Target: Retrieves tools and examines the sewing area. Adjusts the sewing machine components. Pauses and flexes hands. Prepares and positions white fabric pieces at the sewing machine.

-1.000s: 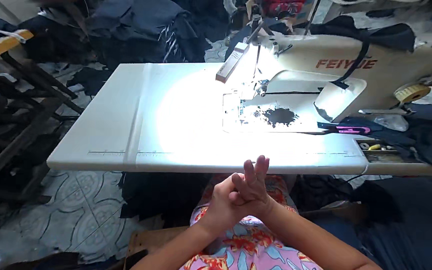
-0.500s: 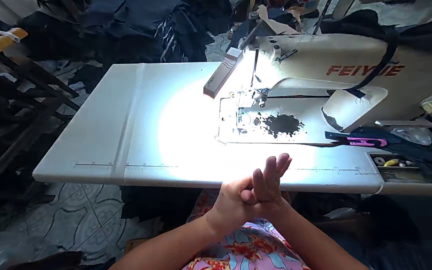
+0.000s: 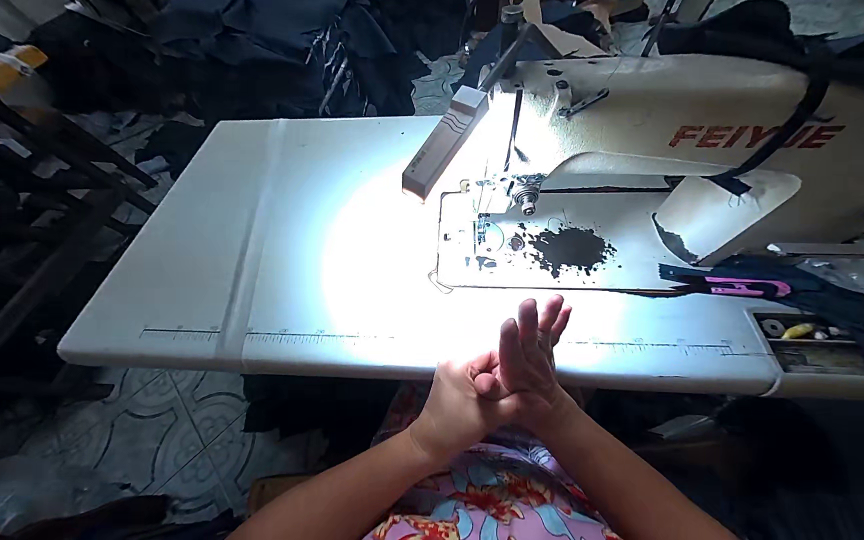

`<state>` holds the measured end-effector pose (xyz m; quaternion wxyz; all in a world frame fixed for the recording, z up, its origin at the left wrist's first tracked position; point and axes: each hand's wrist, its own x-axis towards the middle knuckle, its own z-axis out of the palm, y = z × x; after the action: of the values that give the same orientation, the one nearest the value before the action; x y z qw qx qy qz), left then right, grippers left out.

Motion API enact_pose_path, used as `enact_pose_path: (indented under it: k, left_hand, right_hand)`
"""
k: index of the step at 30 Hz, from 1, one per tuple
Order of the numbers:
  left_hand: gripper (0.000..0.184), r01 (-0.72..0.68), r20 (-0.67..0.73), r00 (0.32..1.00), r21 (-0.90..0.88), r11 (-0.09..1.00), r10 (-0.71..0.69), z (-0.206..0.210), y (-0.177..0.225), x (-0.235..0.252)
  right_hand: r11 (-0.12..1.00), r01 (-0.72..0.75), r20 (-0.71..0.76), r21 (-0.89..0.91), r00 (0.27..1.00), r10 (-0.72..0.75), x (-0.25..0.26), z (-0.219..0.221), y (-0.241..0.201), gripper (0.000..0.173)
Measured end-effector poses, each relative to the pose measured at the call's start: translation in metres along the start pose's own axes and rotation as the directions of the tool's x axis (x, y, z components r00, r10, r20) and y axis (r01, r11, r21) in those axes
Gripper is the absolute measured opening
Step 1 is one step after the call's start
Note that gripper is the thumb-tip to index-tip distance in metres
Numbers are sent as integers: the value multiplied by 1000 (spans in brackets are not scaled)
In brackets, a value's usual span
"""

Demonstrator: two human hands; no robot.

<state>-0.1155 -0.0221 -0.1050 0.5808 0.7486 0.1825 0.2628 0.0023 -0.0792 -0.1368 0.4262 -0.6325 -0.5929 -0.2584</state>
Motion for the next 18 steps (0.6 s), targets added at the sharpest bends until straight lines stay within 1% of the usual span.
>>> enact_pose_path:
  k: [3, 4, 6, 10, 13, 15, 18]
  left_hand:
    - [30, -62, -60, 997, -64, 996, 58, 5, -5, -2]
    - [33, -85, -63, 995, -52, 995, 82, 6, -5, -2]
    - [41, -100, -61, 993, -12, 995, 99, 4, -5, -1]
    - [38, -123, -103, 986, 101, 987, 134, 1, -3, -1]
    - [37, -170, -120, 974, 181, 969, 193, 1, -3, -1]
    - [33, -185, -124, 971, 148, 972, 204, 1, -5, -1]
    - [29, -208, -153, 966, 15, 978, 207, 5, -12, -3]
  right_hand:
    - [1000, -1, -16, -25, 1000, 1, 2, 1, 1, 70]
    - [1000, -2, -21, -23, 1000, 2, 2, 1, 1, 69]
    - [1000, -6, -25, 5, 1000, 6, 2, 1, 0, 67]
    - [999, -17, -3, 37, 1000, 17, 1, 2, -5, 63]
    - [998, -32, 1, 51, 1000, 31, -2, 4, -8, 61]
    - [999, -31, -3, 18, 1000, 31, -2, 4, -7, 62]
    - [999, -3, 0, -36, 1000, 3, -1, 4, -3, 65]
